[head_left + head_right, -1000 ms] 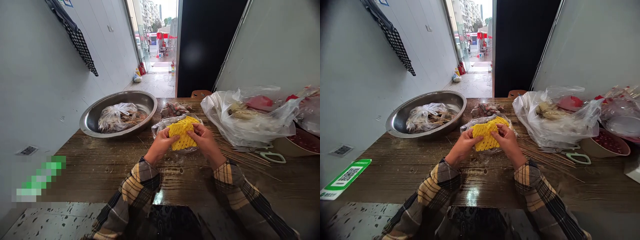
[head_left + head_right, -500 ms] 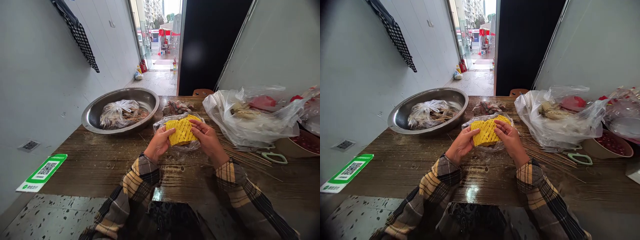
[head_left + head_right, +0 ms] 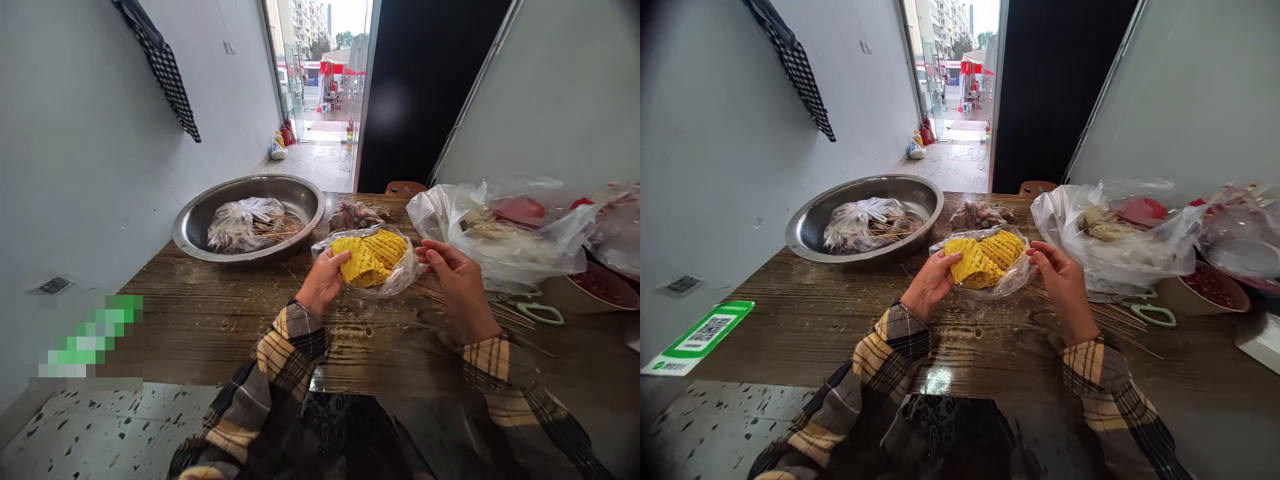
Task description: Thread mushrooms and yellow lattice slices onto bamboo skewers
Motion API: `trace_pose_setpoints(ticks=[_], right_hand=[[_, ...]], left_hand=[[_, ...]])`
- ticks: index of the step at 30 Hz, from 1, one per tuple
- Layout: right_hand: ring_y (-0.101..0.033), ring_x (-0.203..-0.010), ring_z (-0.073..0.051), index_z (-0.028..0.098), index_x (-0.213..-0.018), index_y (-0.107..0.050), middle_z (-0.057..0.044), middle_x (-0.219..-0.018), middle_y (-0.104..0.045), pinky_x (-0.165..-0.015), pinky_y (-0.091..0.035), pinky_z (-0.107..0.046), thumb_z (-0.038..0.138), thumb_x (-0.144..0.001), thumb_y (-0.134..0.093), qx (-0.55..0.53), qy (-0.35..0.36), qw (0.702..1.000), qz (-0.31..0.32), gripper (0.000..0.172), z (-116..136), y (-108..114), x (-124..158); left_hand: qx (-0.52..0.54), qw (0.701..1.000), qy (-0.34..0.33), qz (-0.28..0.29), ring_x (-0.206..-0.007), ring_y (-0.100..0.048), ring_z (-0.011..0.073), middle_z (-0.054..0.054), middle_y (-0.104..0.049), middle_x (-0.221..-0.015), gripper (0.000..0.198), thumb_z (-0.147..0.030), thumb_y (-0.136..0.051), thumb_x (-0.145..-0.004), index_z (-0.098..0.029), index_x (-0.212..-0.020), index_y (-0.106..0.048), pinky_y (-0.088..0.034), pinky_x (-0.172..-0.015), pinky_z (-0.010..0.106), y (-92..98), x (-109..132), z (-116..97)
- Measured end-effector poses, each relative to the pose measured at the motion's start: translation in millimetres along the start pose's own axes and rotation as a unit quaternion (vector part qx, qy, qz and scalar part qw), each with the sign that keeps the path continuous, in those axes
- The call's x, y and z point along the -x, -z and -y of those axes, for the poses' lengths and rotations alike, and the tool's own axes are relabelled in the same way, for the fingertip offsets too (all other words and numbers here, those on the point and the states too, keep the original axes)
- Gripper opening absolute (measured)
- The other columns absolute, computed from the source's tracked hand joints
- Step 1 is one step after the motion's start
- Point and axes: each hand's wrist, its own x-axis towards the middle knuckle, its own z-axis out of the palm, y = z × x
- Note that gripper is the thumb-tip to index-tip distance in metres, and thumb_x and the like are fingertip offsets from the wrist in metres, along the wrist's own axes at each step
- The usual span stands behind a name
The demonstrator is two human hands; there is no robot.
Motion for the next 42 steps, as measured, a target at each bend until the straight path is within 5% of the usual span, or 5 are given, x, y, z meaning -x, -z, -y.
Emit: trace_pose_setpoints(ticks=[11,18,30,37,42], right_hand=[[-0.069,-0.088,-0.024,0.021,-0.098,-0.075,-0.006,-0.094,-0.076,-0.079,-0.051,-0.039,0.040,-0.086,-0.058,0.302,0.016,0.952,0.058,0.029,-6,106,29],[-0.066,-0.091,-0.023,0.020,-0.099,-0.074,-0.009,-0.099,-0.073,-0.081,-0.047,-0.034,0.028,-0.090,-0.053,0.460,0.070,0.866,0.185,0.024,-16,97,43],[-0.060,-0.089,-0.024,0.016,-0.090,-0.065,-0.011,-0.093,-0.067,-0.075,-0.038,-0.032,0.024,-0.096,-0.047,0.684,0.129,0.676,0.241,0.020,-26,81,22],[-0.062,-0.082,-0.022,0.019,-0.091,-0.062,-0.008,-0.091,-0.068,-0.070,-0.038,-0.031,0.025,-0.097,-0.043,0.675,0.147,0.698,0.188,0.021,-29,97,23],[-0.063,-0.089,-0.025,0.016,-0.103,-0.063,-0.012,-0.096,-0.069,-0.075,-0.044,-0.033,0.026,-0.097,-0.039,0.621,0.180,0.753,0.123,0.027,-23,104,22]], left_hand=[[0.005,0.999,-0.045,0.020,-0.094,-0.070,0.0213,0.007,-0.074,-0.098,0.047,0.000,-0.064,-0.073,-0.016,-0.117,-0.061,-0.058,-0.086,0.035,-7.7,-2,-5],[0.014,0.999,-0.025,0.027,-0.096,-0.070,0.0220,0.008,-0.074,-0.103,0.046,-0.002,-0.063,-0.076,-0.016,-0.119,-0.060,-0.057,-0.089,0.037,-7.9,-2,-5],[0.039,0.998,-0.042,0.007,-0.094,-0.070,0.0213,0.008,-0.074,-0.092,0.033,-0.001,-0.060,-0.075,-0.010,-0.107,-0.064,-0.055,-0.091,0.036,-0.9,-3,-4],[0.058,0.997,-0.057,0.006,-0.095,-0.069,0.0188,0.004,-0.073,-0.094,0.041,0.000,-0.064,-0.072,-0.016,-0.110,-0.063,-0.054,-0.092,0.034,-2.9,0,-5],[0.034,0.998,-0.034,0.039,-0.089,-0.070,0.0183,0.008,-0.073,-0.094,0.033,-0.002,-0.072,-0.066,-0.010,-0.098,-0.066,-0.054,-0.089,0.031,1.1,0,-3]])
